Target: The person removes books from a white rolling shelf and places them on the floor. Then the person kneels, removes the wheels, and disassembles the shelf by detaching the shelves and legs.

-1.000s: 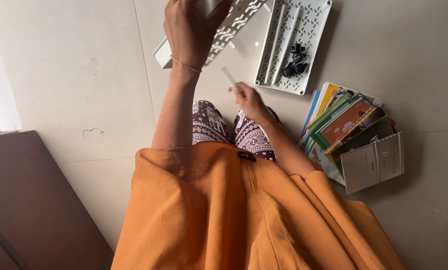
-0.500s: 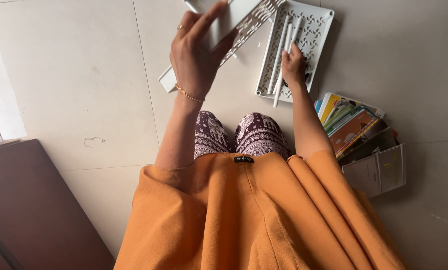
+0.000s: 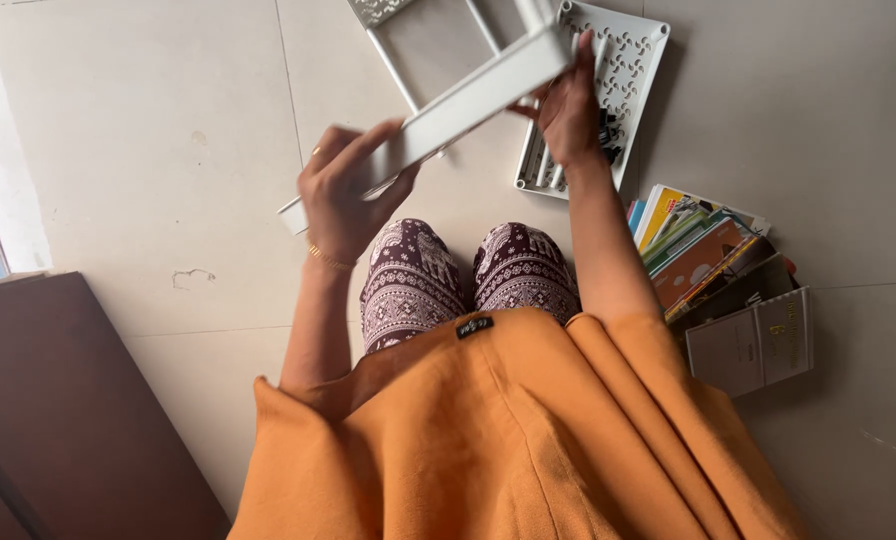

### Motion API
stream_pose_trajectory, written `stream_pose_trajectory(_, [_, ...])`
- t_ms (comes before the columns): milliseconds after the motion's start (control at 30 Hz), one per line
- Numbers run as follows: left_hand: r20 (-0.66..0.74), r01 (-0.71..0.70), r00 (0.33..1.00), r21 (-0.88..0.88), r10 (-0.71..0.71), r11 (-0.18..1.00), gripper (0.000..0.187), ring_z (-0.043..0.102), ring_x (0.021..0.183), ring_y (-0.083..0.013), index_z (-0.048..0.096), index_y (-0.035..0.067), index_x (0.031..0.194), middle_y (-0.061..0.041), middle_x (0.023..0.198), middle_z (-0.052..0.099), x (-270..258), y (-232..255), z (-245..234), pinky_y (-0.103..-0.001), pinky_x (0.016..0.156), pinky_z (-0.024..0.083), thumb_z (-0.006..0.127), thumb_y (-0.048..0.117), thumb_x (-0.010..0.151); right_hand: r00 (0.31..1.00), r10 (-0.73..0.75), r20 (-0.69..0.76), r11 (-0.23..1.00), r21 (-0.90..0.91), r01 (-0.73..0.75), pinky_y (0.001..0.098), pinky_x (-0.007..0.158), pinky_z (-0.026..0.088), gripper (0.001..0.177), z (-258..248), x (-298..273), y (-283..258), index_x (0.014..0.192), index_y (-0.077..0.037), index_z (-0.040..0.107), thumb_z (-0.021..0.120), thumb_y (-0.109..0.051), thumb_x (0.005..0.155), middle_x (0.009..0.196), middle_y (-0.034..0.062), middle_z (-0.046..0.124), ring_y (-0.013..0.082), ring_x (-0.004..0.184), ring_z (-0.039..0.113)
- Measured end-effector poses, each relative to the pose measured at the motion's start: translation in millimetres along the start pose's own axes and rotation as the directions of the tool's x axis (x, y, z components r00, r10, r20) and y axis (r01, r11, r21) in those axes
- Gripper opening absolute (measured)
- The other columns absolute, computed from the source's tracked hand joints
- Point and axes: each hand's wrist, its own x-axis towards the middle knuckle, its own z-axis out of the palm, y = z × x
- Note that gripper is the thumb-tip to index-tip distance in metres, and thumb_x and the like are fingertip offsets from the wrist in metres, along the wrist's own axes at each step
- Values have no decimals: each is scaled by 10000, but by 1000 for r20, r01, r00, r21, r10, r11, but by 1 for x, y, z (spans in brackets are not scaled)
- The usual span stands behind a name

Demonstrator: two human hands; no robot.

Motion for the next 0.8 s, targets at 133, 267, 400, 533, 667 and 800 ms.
stream_pose_trajectory(133, [36, 30, 999, -73, -27, 997, 414, 680, 841, -180, 766, 102, 1183, -61, 963, 678, -29, -1, -42, -332, 755, 572, 910, 180, 803, 999, 31, 23, 992, 125, -33, 456, 933, 645, 660, 32, -46, 9, 1171, -110, 604, 403, -715, 1000, 1038, 85, 698, 218, 1076, 706])
stream_pose_trajectory(267, [107, 100, 990, -99, -89, 990, 349, 681, 811, -171, 768, 84, 1112, -63, 926, 690, -53, 3, -76, -319, 729, 555, 877, 246, 822, 999, 7, 43, 914, 406, -24, 400, 853, 615, 488, 58, -95, 33, 938, -134, 633, 433, -538, 1125, 919, 34, 681, 172, 933, 687])
stream_pose_trajectory(400, [269, 172, 956, -196, -116, 965, 282, 724, 899, -184, 726, 65, 1061, -75, 1003, 726, -58, 21, -82, -315, 799, 583, 780, 334, 996, 999, -28, -18, 735, 677, 33, 415, 895, 627, 370, 66, -124, 55, 842, -144, 603, 444, -296, 1139, 769, -6, 608, 140, 871, 670])
stream_pose_trajectory(533, [447, 167, 894, -326, -4, 930, 383, 671, 745, -173, 694, 14, 1132, -77, 913, 721, -47, 52, -47, -316, 701, 538, 630, 381, 1041, 976, -177, 127, 772, 633, 58, 372, 956, 607, 416, 62, -139, 60, 848, -147, 583, 453, -300, 1213, 763, -15, 591, 114, 758, 633])
stream_pose_trajectory(667, [618, 365, 751, -95, -233, 926, 466, 584, 596, -201, 709, 27, 908, -120, 711, 684, -29, 69, -10, -367, 590, 444, 586, 455, 1046, 975, 136, -178, 848, 530, -21, 363, 838, 594, 285, 53, -148, 37, 1037, -111, 621, 435, -305, 1133, 870, 32, 645, 154, 857, 667])
stream_pose_trajectory(800, [566, 336, 824, -483, -4, 809, 480, 620, 716, -172, 711, 11, 972, -133, 820, 699, -26, 71, 10, -334, 644, 497, 584, 462, 1074, 876, -253, -410, 960, -215, 177, 415, 970, 607, 230, 50, -158, -5, 1176, -114, 602, 430, -252, 1109, 1138, 74, 682, 167, 1098, 687])
